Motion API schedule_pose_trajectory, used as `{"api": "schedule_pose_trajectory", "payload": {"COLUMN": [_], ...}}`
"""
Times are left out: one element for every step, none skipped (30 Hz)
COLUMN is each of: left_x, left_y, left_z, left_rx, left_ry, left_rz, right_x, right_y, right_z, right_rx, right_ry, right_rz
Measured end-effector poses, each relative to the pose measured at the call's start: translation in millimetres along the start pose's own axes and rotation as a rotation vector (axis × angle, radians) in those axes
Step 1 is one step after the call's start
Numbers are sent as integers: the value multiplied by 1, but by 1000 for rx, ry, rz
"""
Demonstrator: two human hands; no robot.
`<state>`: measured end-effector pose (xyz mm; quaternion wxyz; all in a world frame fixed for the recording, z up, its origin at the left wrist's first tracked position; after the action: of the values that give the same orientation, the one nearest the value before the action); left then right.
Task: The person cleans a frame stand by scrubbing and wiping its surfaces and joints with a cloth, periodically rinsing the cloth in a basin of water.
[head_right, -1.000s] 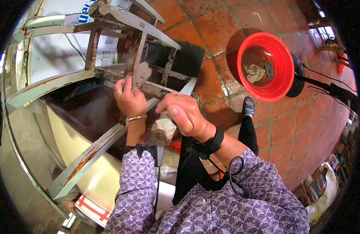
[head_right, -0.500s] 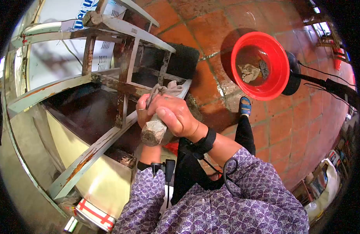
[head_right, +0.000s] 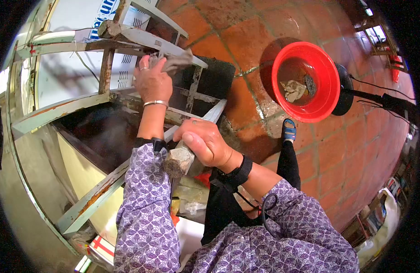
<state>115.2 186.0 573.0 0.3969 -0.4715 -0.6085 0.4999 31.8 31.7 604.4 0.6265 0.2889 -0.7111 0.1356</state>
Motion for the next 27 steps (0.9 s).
{"api": "schedule_pose_trajectory", "payload": {"left_x": [4,8,17,25,31,38,41,49,57,65,71,85,97,97,100,99,98,96,91,86,81,76,78,67,70,72,75], "left_y": [1,0,-1,-6,-10,-11,-14,-16,-18,-19,-19,-14,-9,-8,-5,-11,-14,-4,3,-11,-8,-8,-6,-1,-1,1,1], "left_z": [5,9,17,30,43,59,78,92,102,120,142,166,185,197,211,212,204,197,191,184,179,171,165,150,157,160,161], "left_rx": [-15,-33,-31,-42,-44,10,49,42,23,12,15,77,142,147,155,160,158,310,461,229,228,78,-70,-76,-75,-53,-31], "left_ry": [37,75,67,55,39,17,6,-77,-155,-191,-195,-279,-362,-364,-428,-490,-490,-468,-442,-482,-482,-500,-517,-333,-348,-354,-356], "left_rz": [39,75,69,126,180,127,105,105,109,51,39,-51,-141,-151,-161,-168,-170,-197,-222,-91,-94,76,248,189,192,179,163], "right_x": [1,1,0,1,-2,-3,-2,-3,-4,-4,-4,-4,-4,-4,-3,-3,-4,-4,-3,-2,-1,-2,-2,-3,-2,-3,-4], "right_y": [0,0,-1,-1,-1,-2,0,1,1,2,2,0,-1,-1,-1,0,0,-1,-3,-4,-2,-2,-3,-3,-1,0,0], "right_z": [0,-2,-2,-2,-3,-2,-2,0,-2,-2,-2,-3,-5,-5,-5,-5,-5,-5,-5,-6,-7,-8,-8,-6,-4,-5,-6], "right_rx": [9,15,19,31,45,24,41,34,25,27,31,34,34,36,40,40,43,46,47,55,63,62,48,38,52,66,76], "right_ry": [2,18,37,29,30,-9,55,81,97,96,90,80,80,77,73,72,66,63,63,58,53,54,54,59,66,92,115], "right_rz": [0,-12,-29,-12,-2,-42,9,-17,-36,-51,-44,-34,-43,-43,-43,-51,-40,-27,-26,-20,-16,-18,-28,-34,-30,-36,-45]}}
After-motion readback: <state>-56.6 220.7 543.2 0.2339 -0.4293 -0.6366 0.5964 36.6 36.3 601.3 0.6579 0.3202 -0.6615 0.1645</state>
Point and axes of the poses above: each hand's wrist, its own z-axis away from the middle knuckle, its own y-axis out of the palm, x = y × z, the point moved 9 cm from there along -z, towards the middle knuckle, and after that the axes turned 5 degrees about y, right-handed, at the moved point
